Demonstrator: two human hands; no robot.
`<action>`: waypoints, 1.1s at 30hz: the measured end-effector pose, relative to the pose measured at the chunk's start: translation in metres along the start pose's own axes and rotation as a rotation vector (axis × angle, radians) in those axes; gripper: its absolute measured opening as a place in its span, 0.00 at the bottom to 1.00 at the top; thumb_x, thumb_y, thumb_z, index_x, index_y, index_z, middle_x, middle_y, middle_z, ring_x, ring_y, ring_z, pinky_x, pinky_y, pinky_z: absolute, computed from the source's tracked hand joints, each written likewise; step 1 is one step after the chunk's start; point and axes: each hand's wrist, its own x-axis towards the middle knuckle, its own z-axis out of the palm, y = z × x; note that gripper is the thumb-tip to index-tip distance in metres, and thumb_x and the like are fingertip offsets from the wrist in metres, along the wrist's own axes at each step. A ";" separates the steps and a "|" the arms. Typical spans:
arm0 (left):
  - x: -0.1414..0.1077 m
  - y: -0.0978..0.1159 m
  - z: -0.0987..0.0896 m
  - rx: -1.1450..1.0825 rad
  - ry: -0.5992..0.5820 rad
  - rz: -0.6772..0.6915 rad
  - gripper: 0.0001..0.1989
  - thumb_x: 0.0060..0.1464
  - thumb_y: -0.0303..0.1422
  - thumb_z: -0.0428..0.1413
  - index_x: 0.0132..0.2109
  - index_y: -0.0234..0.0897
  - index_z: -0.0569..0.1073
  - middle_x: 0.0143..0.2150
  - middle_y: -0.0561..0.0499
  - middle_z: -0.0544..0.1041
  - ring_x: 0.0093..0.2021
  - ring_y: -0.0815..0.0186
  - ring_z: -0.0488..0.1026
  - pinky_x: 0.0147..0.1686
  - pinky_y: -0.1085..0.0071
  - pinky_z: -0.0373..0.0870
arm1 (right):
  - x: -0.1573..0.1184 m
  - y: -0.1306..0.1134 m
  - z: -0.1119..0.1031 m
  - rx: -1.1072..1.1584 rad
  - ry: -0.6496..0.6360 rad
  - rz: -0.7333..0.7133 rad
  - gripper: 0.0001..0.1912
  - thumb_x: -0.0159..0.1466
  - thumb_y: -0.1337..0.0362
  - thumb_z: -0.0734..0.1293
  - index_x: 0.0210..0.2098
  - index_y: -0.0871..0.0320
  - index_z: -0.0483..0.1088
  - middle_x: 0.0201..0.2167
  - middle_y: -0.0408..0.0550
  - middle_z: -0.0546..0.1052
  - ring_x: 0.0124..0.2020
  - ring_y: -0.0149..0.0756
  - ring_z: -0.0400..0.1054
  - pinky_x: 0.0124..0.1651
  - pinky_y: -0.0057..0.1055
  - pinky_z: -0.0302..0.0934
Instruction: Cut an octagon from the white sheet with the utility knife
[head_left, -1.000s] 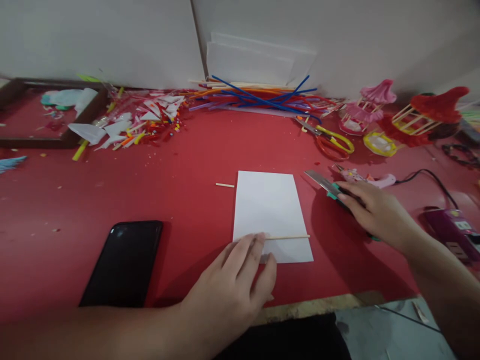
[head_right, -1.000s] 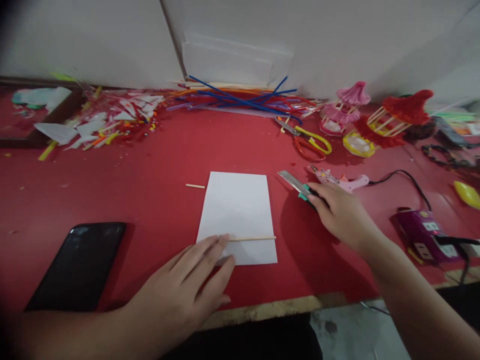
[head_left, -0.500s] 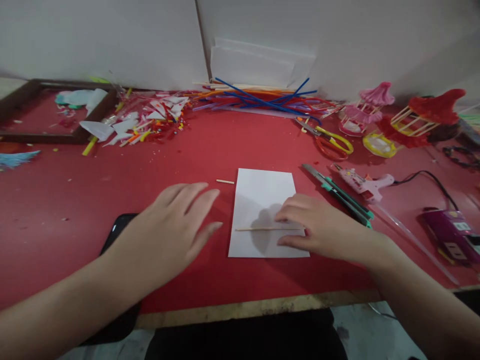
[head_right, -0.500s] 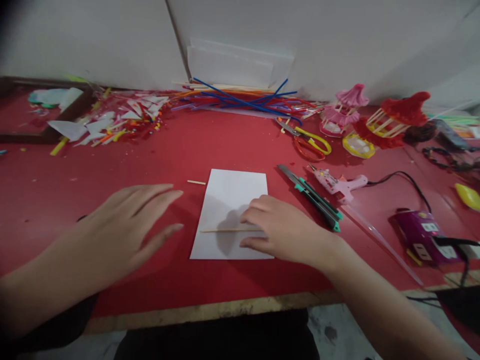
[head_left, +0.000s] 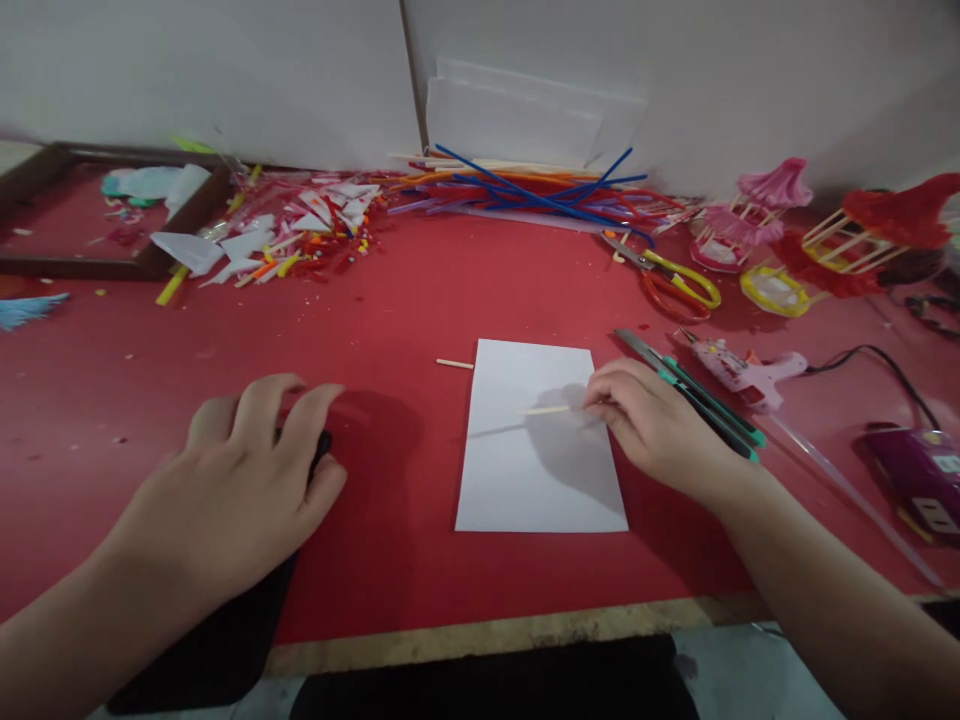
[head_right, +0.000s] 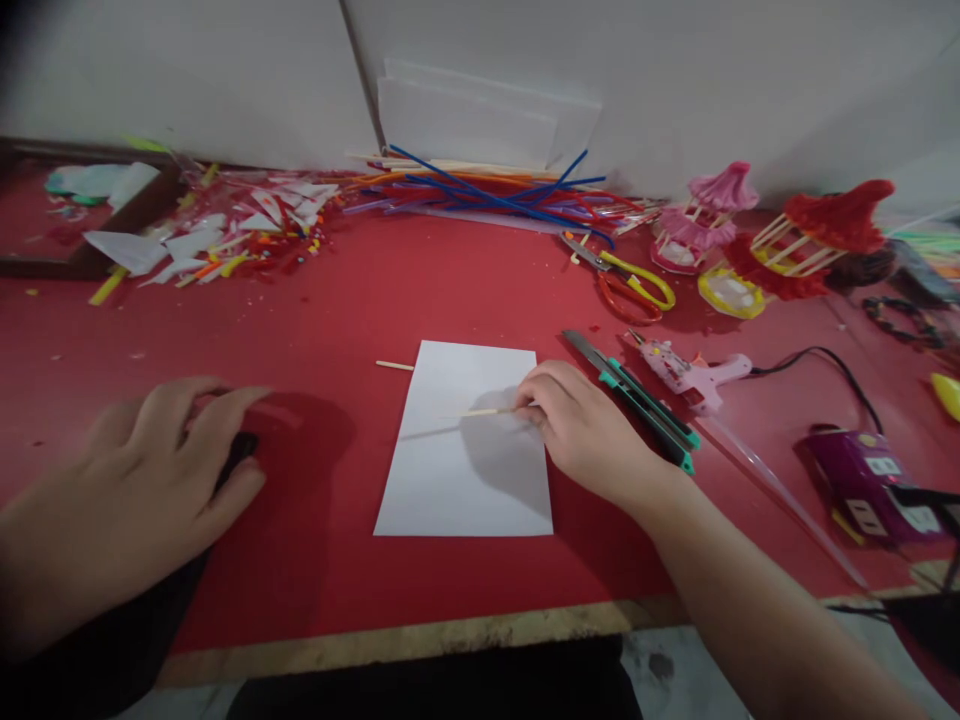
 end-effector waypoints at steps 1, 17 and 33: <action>0.000 0.001 -0.001 -0.014 0.016 0.002 0.24 0.63 0.35 0.41 0.59 0.22 0.64 0.56 0.27 0.67 0.57 0.38 0.65 0.52 0.42 0.68 | 0.000 0.001 0.000 0.005 0.038 0.016 0.06 0.68 0.70 0.59 0.38 0.54 0.65 0.38 0.51 0.72 0.42 0.43 0.68 0.47 0.44 0.62; -0.008 -0.007 0.011 -0.187 0.142 0.143 0.12 0.64 0.28 0.42 0.51 0.35 0.65 0.56 0.40 0.64 0.61 0.44 0.63 0.56 0.42 0.66 | 0.002 0.001 0.006 0.073 0.206 0.134 0.04 0.67 0.69 0.61 0.38 0.54 0.64 0.36 0.49 0.73 0.38 0.40 0.68 0.40 0.37 0.63; 0.020 0.076 -0.020 -0.315 0.129 0.347 0.52 0.42 0.66 0.58 0.62 0.30 0.67 0.63 0.28 0.67 0.56 0.39 0.69 0.49 0.49 0.72 | 0.002 0.003 0.005 0.012 0.289 0.248 0.05 0.68 0.66 0.58 0.41 0.55 0.65 0.36 0.51 0.73 0.37 0.42 0.70 0.41 0.40 0.65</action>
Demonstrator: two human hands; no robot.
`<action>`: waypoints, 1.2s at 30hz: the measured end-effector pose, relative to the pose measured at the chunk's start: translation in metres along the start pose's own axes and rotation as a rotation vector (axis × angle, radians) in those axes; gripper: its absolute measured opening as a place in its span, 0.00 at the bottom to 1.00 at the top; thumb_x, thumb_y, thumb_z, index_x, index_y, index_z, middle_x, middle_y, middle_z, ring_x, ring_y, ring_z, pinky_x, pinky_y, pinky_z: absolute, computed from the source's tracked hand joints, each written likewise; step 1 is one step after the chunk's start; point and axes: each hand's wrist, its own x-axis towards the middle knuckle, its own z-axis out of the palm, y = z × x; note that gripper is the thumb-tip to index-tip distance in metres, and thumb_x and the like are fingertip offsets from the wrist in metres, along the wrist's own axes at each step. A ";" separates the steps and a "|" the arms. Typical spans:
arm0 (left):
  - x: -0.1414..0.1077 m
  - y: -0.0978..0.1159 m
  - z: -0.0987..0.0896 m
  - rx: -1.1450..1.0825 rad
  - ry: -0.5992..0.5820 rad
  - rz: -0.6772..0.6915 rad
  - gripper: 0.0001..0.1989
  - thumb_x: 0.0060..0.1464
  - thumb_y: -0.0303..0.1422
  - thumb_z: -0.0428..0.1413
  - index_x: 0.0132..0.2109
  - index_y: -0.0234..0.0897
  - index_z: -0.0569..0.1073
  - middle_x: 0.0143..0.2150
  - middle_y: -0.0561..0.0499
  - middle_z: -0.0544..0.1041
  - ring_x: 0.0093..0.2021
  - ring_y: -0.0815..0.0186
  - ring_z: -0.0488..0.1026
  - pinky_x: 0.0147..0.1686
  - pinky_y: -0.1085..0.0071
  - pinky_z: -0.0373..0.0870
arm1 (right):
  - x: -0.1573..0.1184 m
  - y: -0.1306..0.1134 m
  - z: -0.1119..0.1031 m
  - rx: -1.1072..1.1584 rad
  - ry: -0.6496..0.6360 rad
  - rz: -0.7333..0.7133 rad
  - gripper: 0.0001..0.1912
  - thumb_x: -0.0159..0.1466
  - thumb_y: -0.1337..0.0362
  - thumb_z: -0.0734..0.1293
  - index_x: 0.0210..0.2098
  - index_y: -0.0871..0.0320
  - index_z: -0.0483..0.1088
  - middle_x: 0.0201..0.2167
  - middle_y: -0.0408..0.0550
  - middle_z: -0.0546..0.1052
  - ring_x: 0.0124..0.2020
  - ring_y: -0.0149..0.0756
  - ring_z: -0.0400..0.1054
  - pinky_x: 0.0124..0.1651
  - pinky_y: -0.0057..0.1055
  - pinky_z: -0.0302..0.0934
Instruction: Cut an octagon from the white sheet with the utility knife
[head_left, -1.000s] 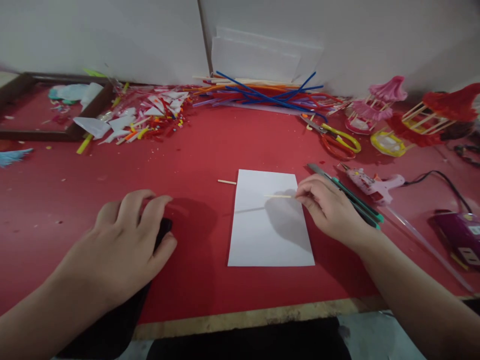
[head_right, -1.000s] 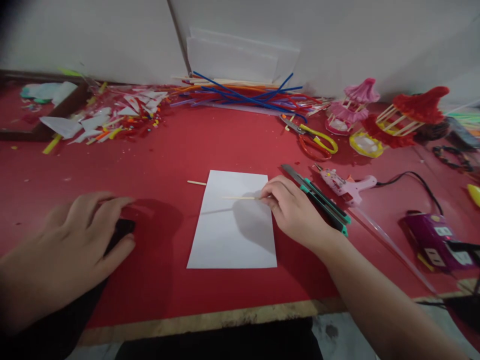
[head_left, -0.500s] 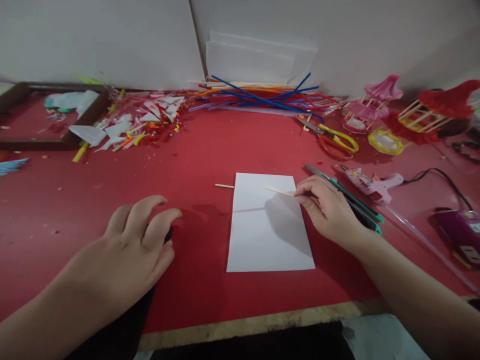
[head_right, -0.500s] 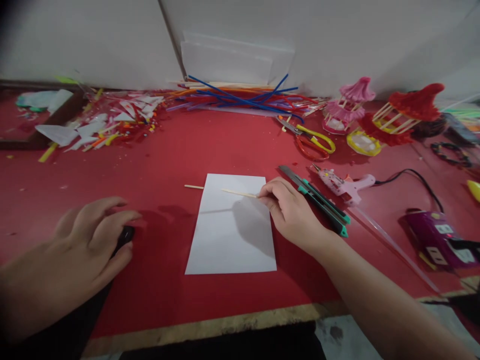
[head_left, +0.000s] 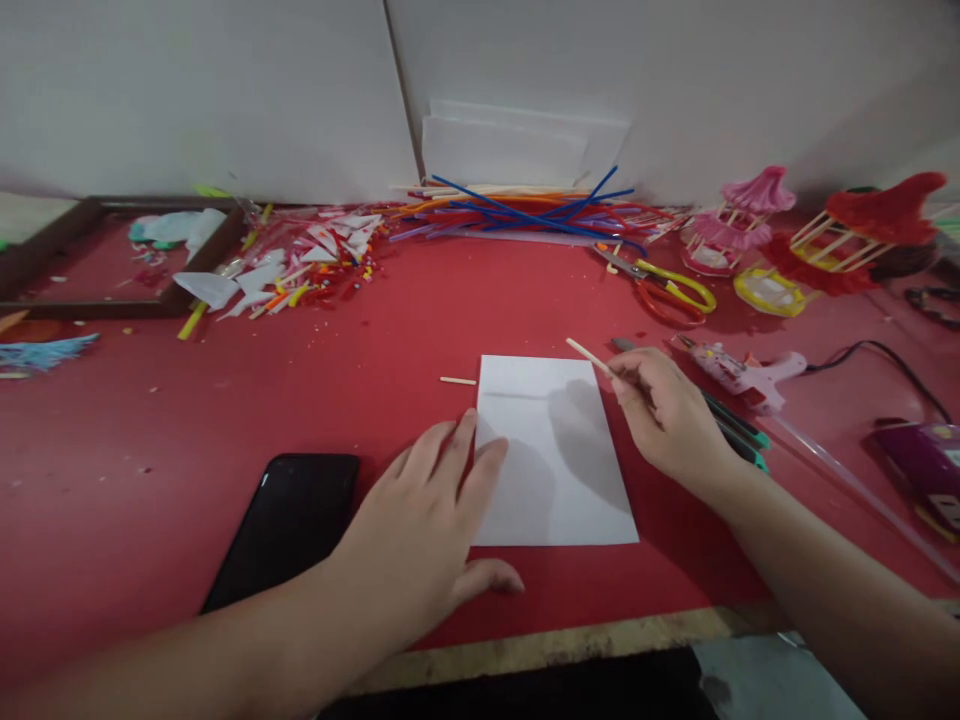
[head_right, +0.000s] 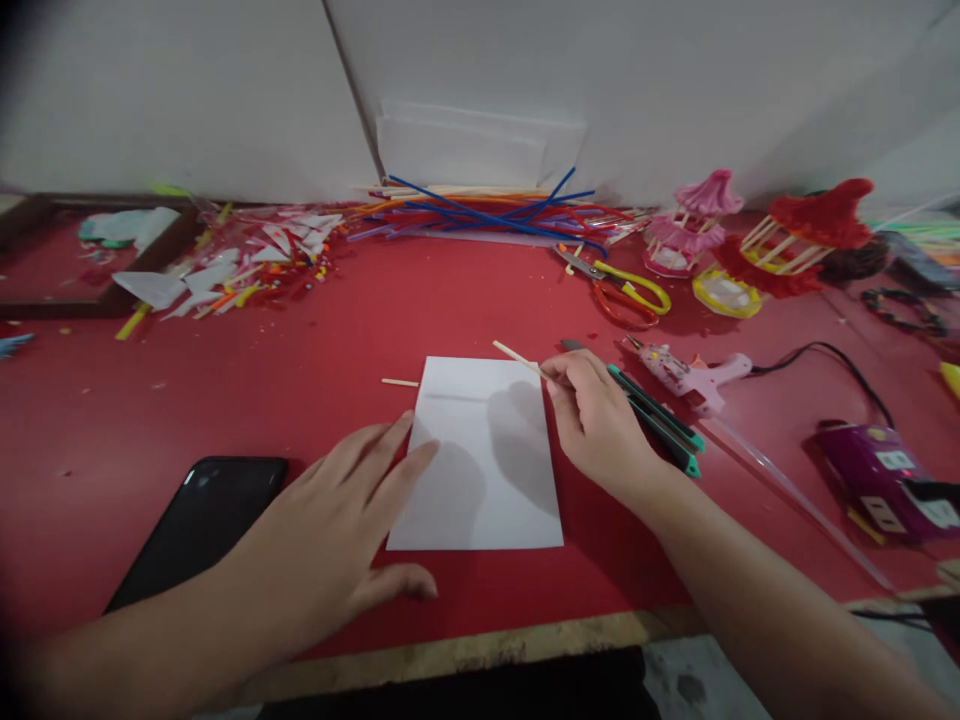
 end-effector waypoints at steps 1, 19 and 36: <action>0.003 0.003 0.001 -0.008 0.003 0.017 0.51 0.41 0.64 0.60 0.63 0.32 0.67 0.64 0.30 0.67 0.56 0.40 0.69 0.49 0.49 0.72 | -0.001 0.001 0.000 -0.017 -0.005 0.016 0.05 0.67 0.66 0.59 0.41 0.55 0.65 0.36 0.51 0.73 0.36 0.41 0.70 0.40 0.39 0.65; 0.014 -0.033 -0.003 -0.004 0.054 -0.027 0.21 0.63 0.39 0.52 0.56 0.31 0.74 0.57 0.35 0.74 0.51 0.47 0.73 0.48 0.49 0.75 | -0.001 0.000 -0.014 -0.246 -0.264 0.257 0.09 0.64 0.55 0.65 0.31 0.52 0.69 0.27 0.45 0.79 0.29 0.42 0.74 0.30 0.33 0.60; 0.023 -0.007 0.007 0.008 0.016 0.126 0.38 0.46 0.51 0.67 0.58 0.31 0.73 0.62 0.35 0.70 0.60 0.40 0.69 0.53 0.50 0.73 | -0.007 -0.009 0.000 -0.198 -0.196 -0.135 0.14 0.71 0.66 0.55 0.49 0.60 0.70 0.43 0.55 0.76 0.45 0.44 0.72 0.48 0.41 0.66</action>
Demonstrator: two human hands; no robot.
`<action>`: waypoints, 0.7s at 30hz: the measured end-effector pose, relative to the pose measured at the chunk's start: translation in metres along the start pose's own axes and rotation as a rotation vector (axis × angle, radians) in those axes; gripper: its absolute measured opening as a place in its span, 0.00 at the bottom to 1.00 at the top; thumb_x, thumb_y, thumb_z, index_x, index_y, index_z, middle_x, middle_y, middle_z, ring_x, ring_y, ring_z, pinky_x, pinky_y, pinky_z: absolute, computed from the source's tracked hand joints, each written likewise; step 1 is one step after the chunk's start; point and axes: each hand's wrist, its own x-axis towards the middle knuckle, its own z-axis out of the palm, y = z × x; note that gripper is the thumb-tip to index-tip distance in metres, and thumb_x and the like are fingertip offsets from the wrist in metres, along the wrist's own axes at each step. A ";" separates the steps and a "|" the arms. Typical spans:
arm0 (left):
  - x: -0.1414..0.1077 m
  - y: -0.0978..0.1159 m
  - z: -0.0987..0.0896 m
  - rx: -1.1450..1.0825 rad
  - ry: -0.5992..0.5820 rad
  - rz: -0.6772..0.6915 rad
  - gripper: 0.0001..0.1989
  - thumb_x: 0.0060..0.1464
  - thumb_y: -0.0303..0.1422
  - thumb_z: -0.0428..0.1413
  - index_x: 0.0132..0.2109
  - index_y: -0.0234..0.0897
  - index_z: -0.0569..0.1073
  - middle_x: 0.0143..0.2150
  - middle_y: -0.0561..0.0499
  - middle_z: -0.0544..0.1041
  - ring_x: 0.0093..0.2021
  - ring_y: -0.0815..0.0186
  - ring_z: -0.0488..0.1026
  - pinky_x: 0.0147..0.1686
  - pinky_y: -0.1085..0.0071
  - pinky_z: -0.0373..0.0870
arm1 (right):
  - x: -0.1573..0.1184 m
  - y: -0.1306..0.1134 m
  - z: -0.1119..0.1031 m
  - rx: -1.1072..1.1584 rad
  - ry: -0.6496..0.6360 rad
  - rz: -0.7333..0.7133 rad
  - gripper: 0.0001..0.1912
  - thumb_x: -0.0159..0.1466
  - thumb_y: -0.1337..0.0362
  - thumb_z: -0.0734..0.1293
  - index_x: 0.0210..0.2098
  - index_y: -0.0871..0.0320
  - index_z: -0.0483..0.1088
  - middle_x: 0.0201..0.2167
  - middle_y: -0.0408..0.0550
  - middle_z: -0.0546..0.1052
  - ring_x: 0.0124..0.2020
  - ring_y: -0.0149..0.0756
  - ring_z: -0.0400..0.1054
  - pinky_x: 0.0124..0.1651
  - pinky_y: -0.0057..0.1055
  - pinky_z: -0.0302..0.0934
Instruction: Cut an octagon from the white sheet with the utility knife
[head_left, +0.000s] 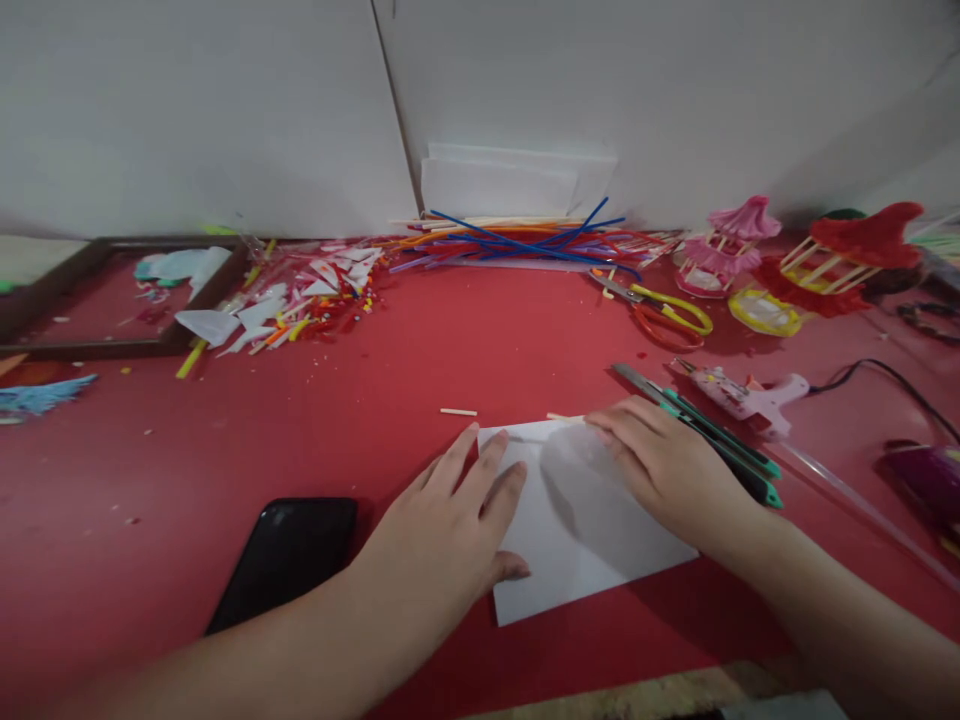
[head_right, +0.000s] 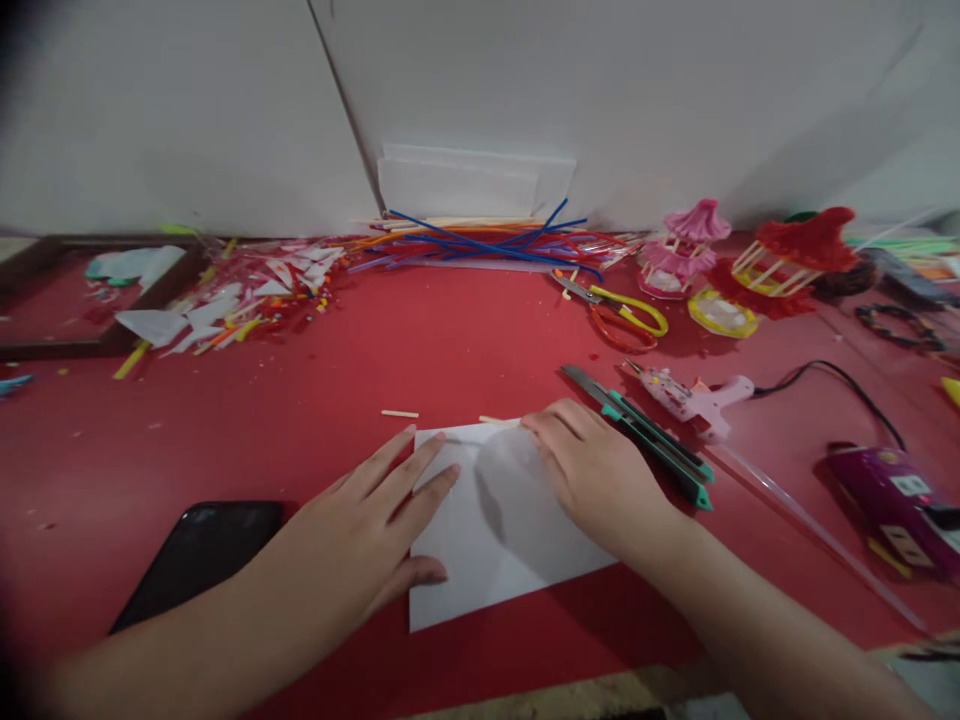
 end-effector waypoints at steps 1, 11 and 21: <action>-0.003 0.004 -0.001 0.016 0.030 0.002 0.34 0.47 0.48 0.67 0.56 0.31 0.74 0.61 0.37 0.72 0.58 0.42 0.71 0.50 0.52 0.75 | -0.001 -0.001 0.001 0.000 -0.005 -0.023 0.15 0.70 0.68 0.55 0.49 0.60 0.70 0.42 0.55 0.76 0.44 0.43 0.72 0.47 0.40 0.66; -0.034 0.044 0.017 0.036 0.307 0.015 0.21 0.65 0.43 0.52 0.55 0.32 0.74 0.57 0.42 0.76 0.56 0.49 0.72 0.45 0.60 0.76 | 0.000 -0.010 0.004 0.126 0.075 -0.151 0.13 0.68 0.73 0.60 0.48 0.60 0.72 0.42 0.51 0.77 0.44 0.37 0.71 0.47 0.34 0.67; -0.033 0.044 0.018 0.120 0.365 0.067 0.16 0.59 0.30 0.54 0.53 0.30 0.75 0.54 0.41 0.78 0.53 0.49 0.76 0.44 0.60 0.77 | -0.004 -0.020 0.019 0.248 0.021 -0.229 0.17 0.66 0.76 0.61 0.50 0.58 0.73 0.42 0.50 0.76 0.43 0.38 0.68 0.45 0.35 0.67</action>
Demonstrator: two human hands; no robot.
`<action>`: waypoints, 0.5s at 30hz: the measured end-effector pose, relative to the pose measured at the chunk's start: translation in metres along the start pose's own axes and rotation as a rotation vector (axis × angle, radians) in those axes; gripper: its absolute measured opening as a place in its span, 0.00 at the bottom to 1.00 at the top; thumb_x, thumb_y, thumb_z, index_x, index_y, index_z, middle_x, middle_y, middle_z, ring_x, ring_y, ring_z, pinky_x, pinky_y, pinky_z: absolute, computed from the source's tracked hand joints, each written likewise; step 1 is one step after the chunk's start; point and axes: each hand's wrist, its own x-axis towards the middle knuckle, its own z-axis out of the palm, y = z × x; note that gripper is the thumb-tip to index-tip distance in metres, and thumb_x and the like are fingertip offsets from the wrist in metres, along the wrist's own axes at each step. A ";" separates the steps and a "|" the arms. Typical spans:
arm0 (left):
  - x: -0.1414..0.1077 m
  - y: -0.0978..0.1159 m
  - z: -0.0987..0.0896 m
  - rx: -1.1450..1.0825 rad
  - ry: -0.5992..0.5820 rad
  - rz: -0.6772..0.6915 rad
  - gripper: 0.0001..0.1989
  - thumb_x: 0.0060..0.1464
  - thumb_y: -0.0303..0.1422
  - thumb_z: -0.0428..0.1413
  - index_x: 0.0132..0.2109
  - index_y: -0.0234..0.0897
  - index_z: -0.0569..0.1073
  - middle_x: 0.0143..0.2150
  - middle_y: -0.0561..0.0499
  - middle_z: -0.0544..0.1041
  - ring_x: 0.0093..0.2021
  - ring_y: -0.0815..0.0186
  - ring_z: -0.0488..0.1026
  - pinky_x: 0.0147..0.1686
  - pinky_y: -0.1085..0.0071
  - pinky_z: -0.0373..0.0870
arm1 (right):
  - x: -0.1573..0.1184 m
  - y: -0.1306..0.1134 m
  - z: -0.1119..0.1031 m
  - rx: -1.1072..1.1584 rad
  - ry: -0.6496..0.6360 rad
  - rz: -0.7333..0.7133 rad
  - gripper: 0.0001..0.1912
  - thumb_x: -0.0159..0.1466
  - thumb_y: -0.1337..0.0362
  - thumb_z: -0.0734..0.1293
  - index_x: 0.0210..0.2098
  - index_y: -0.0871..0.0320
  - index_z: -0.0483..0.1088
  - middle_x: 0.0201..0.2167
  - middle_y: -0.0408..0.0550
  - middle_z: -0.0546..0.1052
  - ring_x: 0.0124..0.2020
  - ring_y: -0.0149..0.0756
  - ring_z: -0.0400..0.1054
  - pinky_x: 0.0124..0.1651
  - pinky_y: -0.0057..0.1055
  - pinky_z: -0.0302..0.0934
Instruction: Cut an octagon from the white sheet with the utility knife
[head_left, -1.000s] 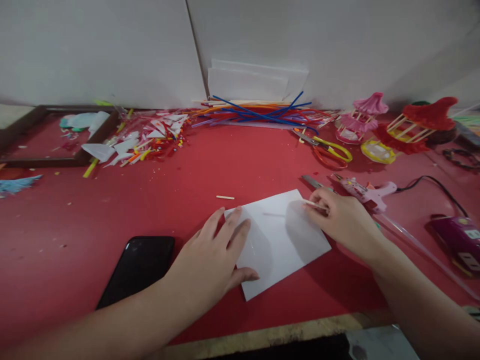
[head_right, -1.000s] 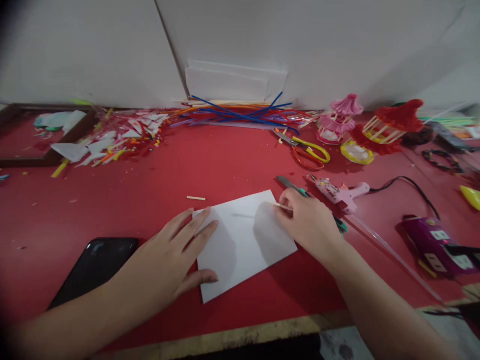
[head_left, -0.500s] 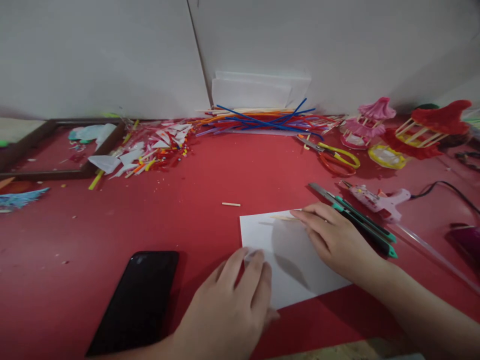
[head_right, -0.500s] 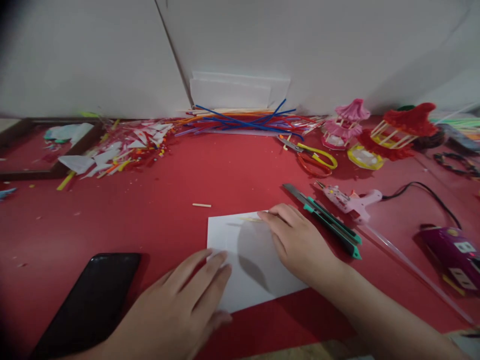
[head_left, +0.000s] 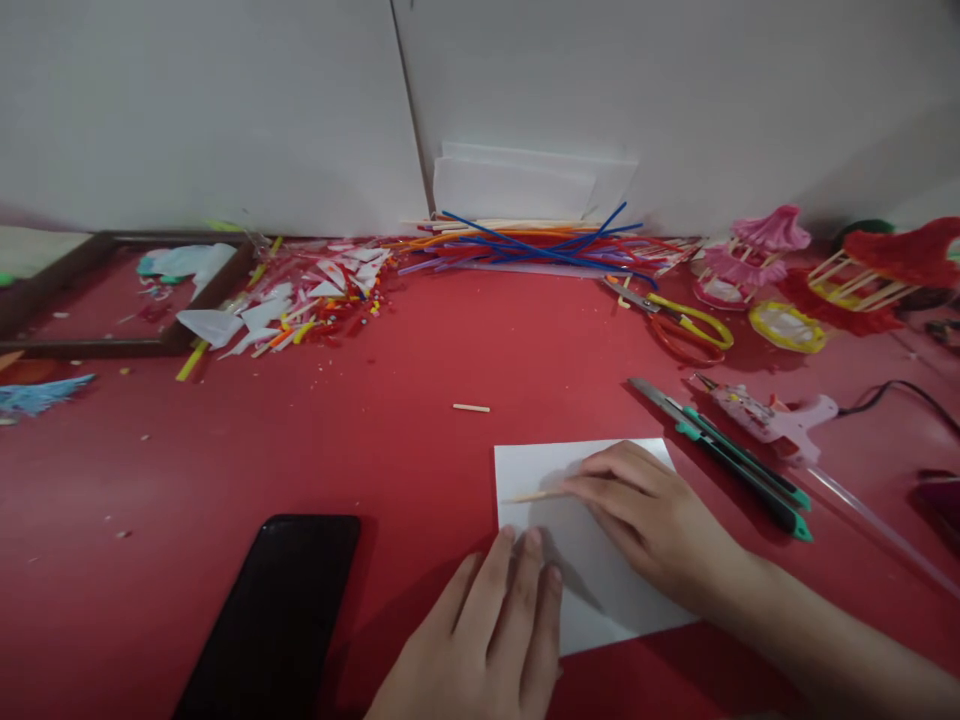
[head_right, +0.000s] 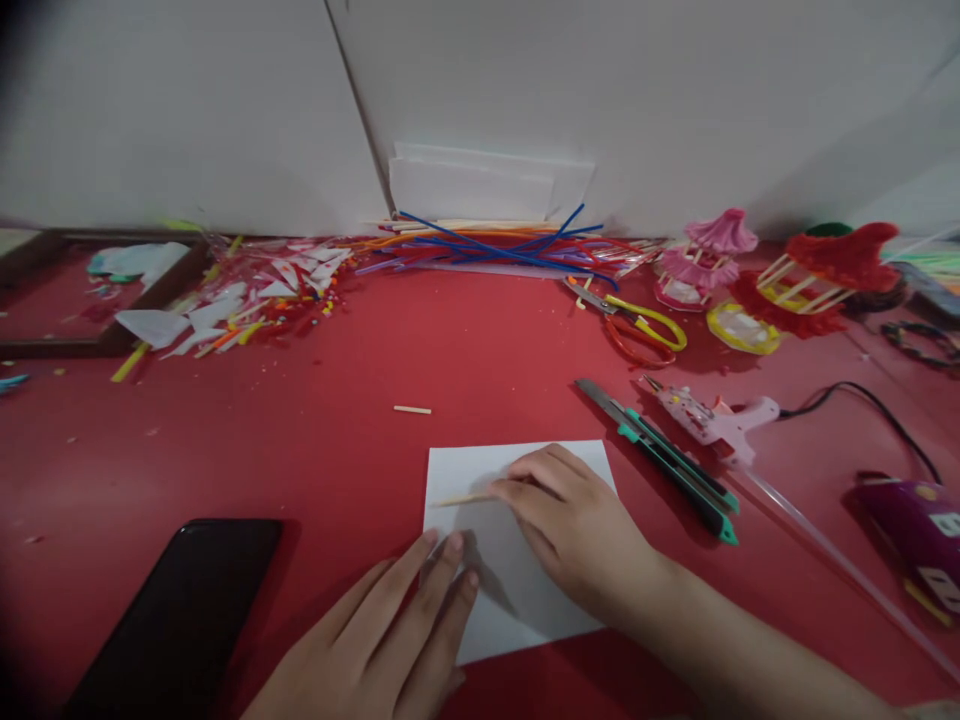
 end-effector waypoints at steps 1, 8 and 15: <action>0.000 0.001 0.000 0.005 0.008 0.005 0.17 0.57 0.28 0.55 0.53 0.30 0.75 0.53 0.41 0.78 0.52 0.49 0.76 0.43 0.60 0.78 | -0.001 -0.001 0.000 0.003 -0.011 0.001 0.16 0.67 0.75 0.61 0.51 0.58 0.73 0.42 0.50 0.76 0.43 0.38 0.67 0.46 0.35 0.67; 0.000 0.004 0.000 -0.021 0.040 0.004 0.13 0.56 0.29 0.56 0.48 0.33 0.76 0.50 0.42 0.80 0.50 0.51 0.77 0.41 0.62 0.79 | -0.005 -0.015 0.001 0.035 -0.051 -0.012 0.12 0.68 0.73 0.61 0.48 0.60 0.72 0.39 0.50 0.75 0.40 0.39 0.65 0.42 0.37 0.66; -0.003 0.008 0.001 -0.093 0.070 -0.041 0.13 0.64 0.34 0.51 0.48 0.37 0.76 0.50 0.46 0.80 0.49 0.55 0.76 0.41 0.63 0.78 | -0.005 -0.016 0.003 0.038 -0.034 -0.021 0.12 0.68 0.74 0.62 0.47 0.61 0.72 0.38 0.51 0.74 0.39 0.39 0.64 0.41 0.37 0.65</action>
